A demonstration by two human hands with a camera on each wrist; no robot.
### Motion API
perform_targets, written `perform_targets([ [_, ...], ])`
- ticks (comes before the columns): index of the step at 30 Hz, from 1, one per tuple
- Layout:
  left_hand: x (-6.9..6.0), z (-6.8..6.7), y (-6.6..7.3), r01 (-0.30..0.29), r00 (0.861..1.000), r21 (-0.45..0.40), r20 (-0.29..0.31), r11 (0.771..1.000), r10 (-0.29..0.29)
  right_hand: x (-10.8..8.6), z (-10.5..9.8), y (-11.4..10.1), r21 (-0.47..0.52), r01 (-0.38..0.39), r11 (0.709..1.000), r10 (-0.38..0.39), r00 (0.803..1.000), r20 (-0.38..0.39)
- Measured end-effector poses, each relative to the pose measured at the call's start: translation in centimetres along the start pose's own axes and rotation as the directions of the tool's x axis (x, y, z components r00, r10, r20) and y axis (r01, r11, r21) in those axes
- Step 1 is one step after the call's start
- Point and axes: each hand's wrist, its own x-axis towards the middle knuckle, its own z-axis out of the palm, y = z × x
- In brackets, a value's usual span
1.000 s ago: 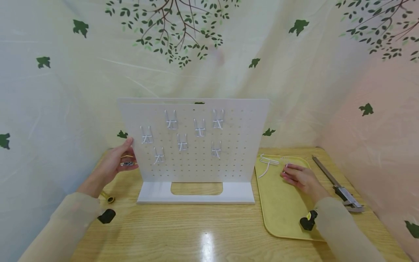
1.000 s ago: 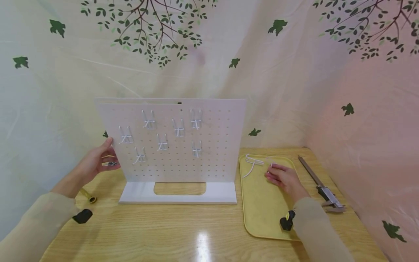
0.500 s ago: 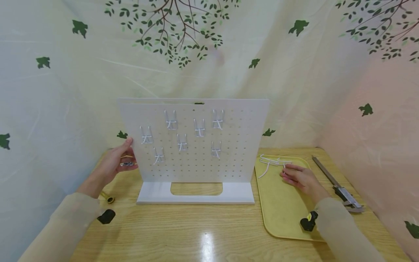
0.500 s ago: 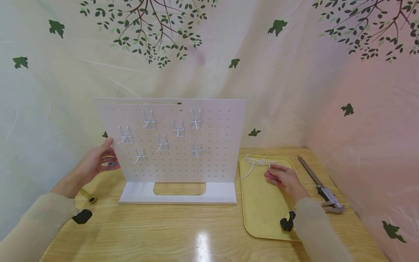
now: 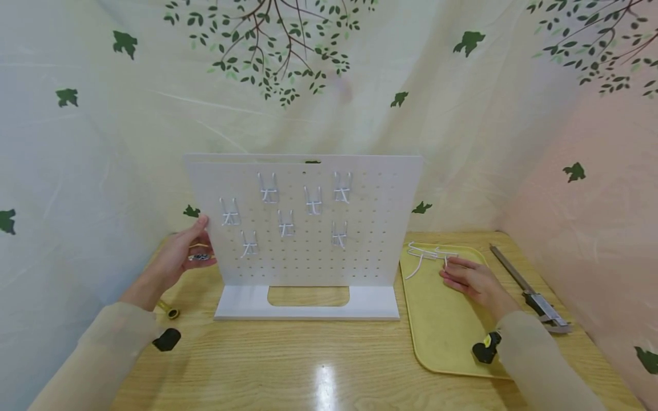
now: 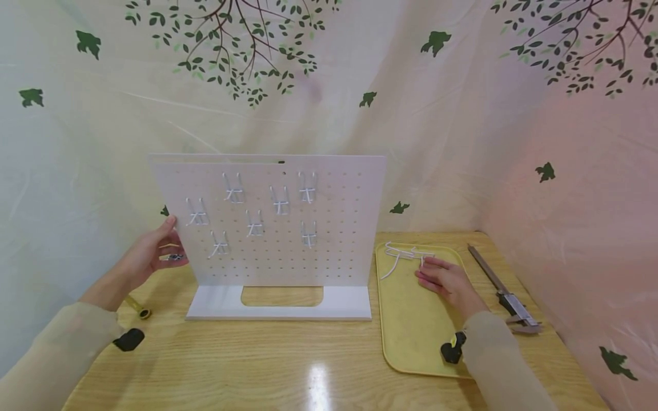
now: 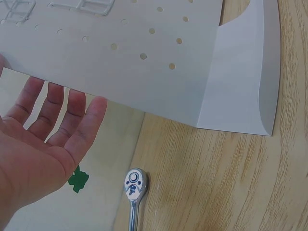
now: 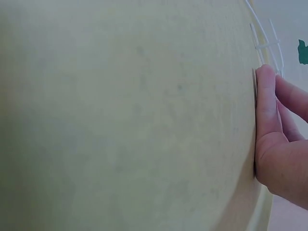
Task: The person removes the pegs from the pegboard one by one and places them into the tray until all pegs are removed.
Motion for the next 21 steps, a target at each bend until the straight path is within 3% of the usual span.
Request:
perform_targets([
  [10, -0.1, 0.05, 0.17, 0.001, 1.0, 0.004, 0.0, 1.0, -0.001, -0.22, 0.04, -0.1, 0.002, -0.006, 1.0, 0.006, 1.0, -0.003],
  [21, -0.15, 0.06, 0.24, -0.002, 1.0, 0.007, 0.005, 1.0, 0.002, -0.52, -0.21, -0.2, 0.017, 0.006, 1.0, -0.007, 0.999, 0.044],
])
